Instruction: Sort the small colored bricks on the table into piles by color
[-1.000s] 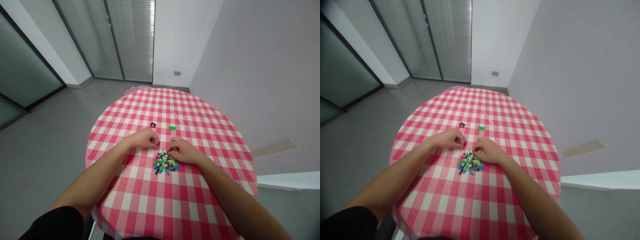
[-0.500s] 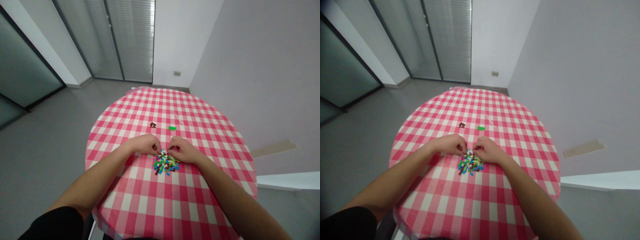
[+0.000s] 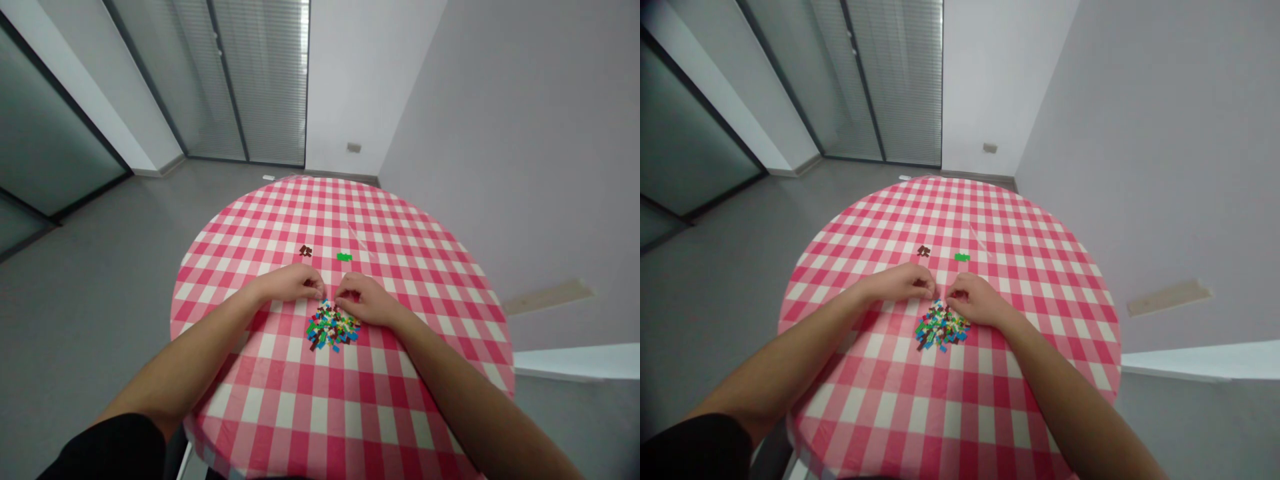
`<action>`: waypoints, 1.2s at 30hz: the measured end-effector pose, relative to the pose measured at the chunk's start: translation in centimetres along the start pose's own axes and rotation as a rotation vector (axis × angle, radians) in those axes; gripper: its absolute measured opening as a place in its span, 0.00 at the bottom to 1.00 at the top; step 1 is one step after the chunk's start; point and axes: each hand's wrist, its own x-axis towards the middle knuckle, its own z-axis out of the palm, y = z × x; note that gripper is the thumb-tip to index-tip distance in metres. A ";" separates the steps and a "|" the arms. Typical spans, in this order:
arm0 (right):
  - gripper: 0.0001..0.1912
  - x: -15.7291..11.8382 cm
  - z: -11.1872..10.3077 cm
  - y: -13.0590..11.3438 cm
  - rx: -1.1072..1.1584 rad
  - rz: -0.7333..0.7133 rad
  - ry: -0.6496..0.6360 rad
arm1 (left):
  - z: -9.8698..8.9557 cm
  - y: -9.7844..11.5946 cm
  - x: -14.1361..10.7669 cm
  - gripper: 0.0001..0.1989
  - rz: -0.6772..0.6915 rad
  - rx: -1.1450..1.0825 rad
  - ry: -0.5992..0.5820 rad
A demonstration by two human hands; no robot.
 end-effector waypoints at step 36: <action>0.05 0.0 0.8 0.5 -0.037 0.025 0.253 | 2.4 -0.7 1.6 0.07 -0.089 -0.472 0.313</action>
